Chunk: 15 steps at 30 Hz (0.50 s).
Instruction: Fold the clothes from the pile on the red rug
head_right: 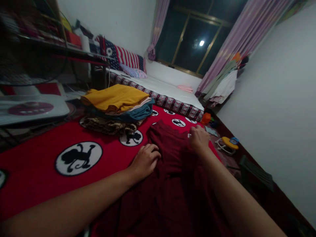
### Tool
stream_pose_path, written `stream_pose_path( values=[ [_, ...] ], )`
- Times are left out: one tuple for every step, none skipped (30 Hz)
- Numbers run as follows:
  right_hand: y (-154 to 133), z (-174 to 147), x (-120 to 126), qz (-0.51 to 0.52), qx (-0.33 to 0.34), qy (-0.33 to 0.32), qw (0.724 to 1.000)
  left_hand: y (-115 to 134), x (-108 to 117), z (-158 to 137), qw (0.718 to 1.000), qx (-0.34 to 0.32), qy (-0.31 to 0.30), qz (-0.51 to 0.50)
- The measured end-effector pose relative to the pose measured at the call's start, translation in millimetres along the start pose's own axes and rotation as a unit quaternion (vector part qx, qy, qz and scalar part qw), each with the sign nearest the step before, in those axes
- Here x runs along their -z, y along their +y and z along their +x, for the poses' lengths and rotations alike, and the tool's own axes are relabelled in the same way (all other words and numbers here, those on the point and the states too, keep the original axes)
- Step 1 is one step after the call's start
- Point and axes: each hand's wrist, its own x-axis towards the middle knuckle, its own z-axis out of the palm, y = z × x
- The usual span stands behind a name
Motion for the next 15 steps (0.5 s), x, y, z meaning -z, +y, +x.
stream_pose_path(
  values=[
    [-25,2,4,0.035,0.040,0.024,0.998,0,0,0,1.000,-0.003,-0.001,-0.001],
    [-50,5,8,0.070,0.070,0.039,0.994,0,1,0,1.000,-0.005,-0.002,-0.001],
    [-75,7,9,0.108,0.097,0.035,0.989,0,1,-1,1.000,-0.007,-0.005,-0.001],
    [-98,11,9,0.145,0.111,0.024,0.983,1,2,-1,1.000,-0.007,-0.007,0.000],
    [-117,15,7,0.176,0.121,0.010,0.977,1,2,-1,1.000,-0.005,-0.011,0.001],
    [-134,19,4,0.206,0.123,-0.010,0.971,1,3,-2,1.000,-0.001,-0.016,0.001],
    [-146,25,-1,0.246,0.111,-0.034,0.962,1,3,-2,1.000,0.004,-0.021,0.001],
    [-154,31,-6,0.293,0.088,-0.058,0.950,2,4,-3,1.000,0.010,-0.021,-0.002],
    [-159,38,-12,0.343,0.058,-0.078,0.934,2,5,-3,1.000,0.018,-0.014,-0.006],
    [-160,46,-17,0.392,0.027,-0.092,0.915,2,5,-3,1.000,0.027,0.002,-0.013],
    [-158,53,-22,0.436,0.001,-0.098,0.895,2,6,-3,0.999,0.040,0.025,-0.023],
    [-154,60,-26,0.473,-0.018,-0.096,0.876,1,7,-3,0.996,0.059,0.054,-0.035],
    [-148,66,-30,0.503,-0.027,-0.088,0.859,-1,8,-1,0.992,0.084,0.083,-0.049],
    [-141,72,-33,0.531,-0.028,-0.078,0.843,-3,9,0,0.985,0.116,0.109,-0.066],
    [-135,76,-36,0.565,-0.028,-0.068,0.822,-6,10,3,0.977,0.150,0.128,-0.084]
  ],
)
